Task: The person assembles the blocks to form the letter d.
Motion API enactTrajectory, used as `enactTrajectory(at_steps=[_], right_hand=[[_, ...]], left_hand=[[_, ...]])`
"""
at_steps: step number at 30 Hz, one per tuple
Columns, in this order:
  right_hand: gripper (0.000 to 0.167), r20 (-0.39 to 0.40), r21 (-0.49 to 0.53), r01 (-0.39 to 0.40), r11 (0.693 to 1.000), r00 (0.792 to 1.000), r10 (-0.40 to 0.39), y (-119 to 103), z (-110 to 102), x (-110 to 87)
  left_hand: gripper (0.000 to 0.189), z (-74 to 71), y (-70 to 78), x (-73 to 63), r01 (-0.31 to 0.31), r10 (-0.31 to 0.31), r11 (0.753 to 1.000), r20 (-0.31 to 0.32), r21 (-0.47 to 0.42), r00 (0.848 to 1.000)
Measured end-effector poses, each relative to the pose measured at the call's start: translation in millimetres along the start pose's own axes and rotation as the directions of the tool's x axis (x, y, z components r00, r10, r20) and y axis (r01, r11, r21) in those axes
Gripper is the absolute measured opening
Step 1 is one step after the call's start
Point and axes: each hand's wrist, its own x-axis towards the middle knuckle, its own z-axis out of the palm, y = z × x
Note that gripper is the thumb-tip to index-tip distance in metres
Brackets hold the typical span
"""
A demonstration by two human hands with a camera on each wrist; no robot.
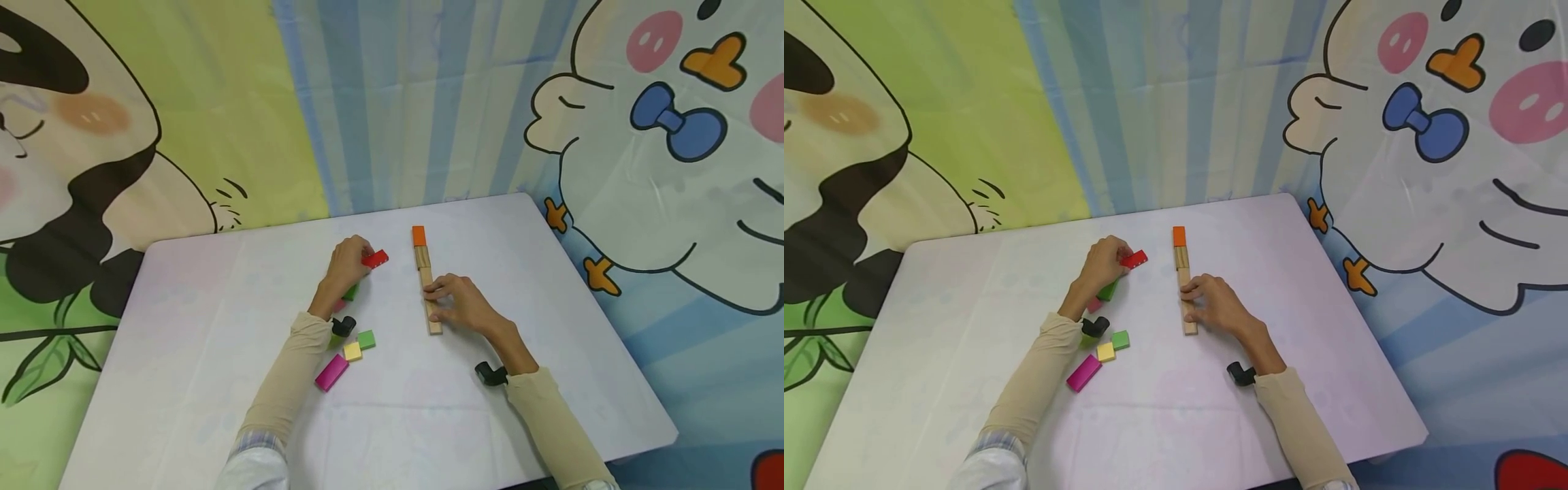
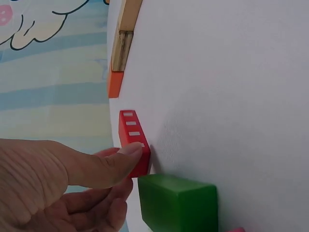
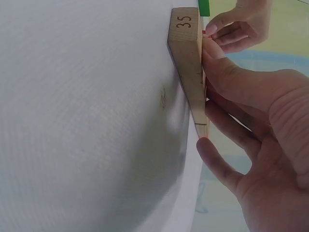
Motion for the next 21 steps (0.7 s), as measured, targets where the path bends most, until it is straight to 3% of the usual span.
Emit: enactTrajectory(at_steps=[7,16,21], right_hand=[[0.047,0.004,0.001,-0.008,1.0,1.0,0.008,-1,0,1.0],[0.047,0.011,-0.015,-0.012,1.0,1.0,0.012,-3,-2,1.7],[0.048,0.02,-0.007,-0.022,1.0,1.0,0.022,-4,-2,2.5]], left_hand=[[0.03,4.5,6.1,4.1,-0.016,0.018,0.998,0.035,-0.066,0.999],[0.027,15.1,14.0,7.0,-0.079,0.09,0.987,0.069,-0.143,0.994],[0.029,18.0,18.1,6.5,-0.074,0.091,0.982,0.094,-0.171,0.991]])
